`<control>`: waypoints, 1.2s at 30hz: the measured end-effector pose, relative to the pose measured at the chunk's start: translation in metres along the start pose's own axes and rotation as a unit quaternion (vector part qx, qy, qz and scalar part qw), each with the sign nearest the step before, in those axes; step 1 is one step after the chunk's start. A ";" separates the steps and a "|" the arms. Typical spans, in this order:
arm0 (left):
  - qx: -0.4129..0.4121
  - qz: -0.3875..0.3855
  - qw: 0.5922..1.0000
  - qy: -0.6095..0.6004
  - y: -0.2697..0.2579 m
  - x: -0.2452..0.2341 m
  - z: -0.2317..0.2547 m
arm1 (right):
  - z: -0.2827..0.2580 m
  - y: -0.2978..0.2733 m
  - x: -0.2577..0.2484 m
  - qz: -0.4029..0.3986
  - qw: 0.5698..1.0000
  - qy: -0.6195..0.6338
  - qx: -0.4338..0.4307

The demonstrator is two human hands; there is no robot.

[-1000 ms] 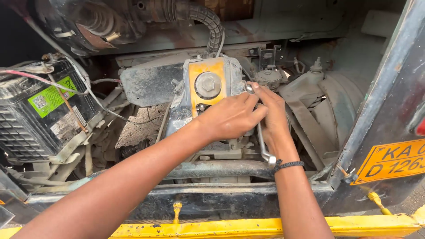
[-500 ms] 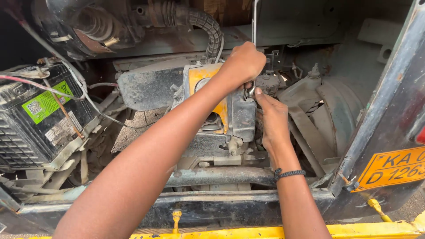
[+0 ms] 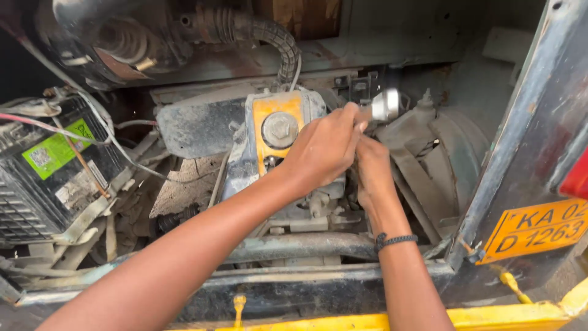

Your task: Repairing or servicing the engine compartment of an auto-rickshaw using wrenches.

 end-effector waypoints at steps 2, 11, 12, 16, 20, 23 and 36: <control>-0.066 -0.001 0.998 -0.016 0.028 0.011 -0.032 | -0.002 0.001 -0.003 0.020 0.998 -0.045 -0.029; -0.380 -0.146 0.897 -0.171 0.052 0.035 -0.101 | -0.021 0.021 0.000 -0.061 0.984 -0.167 -0.032; -0.298 -0.106 0.933 -0.174 0.049 0.022 -0.080 | -0.025 0.018 0.004 -0.093 0.983 -0.153 -0.030; 0.024 -0.087 0.994 0.055 -0.019 0.017 0.003 | -0.016 0.029 -0.005 -0.176 0.982 -0.069 -0.014; 0.185 -0.118 0.969 0.113 -0.037 0.026 0.011 | -0.024 0.024 0.001 -0.107 0.985 -0.134 0.038; 0.137 -0.077 0.986 0.047 -0.010 0.017 0.011 | -0.007 0.037 -0.020 -0.100 0.989 -0.109 0.021; -0.293 -0.080 0.944 -0.125 0.069 0.029 -0.112 | -0.015 0.028 -0.007 -0.090 0.988 -0.094 0.077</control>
Point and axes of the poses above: each hand's wrist, its own y-axis towards the middle knuckle, its own x-axis out of the palm, z = x × y, the point moved 7 cm from there along y, towards the middle knuckle, and after that the axes turned 8 degrees about x, right-handed, at the moved point
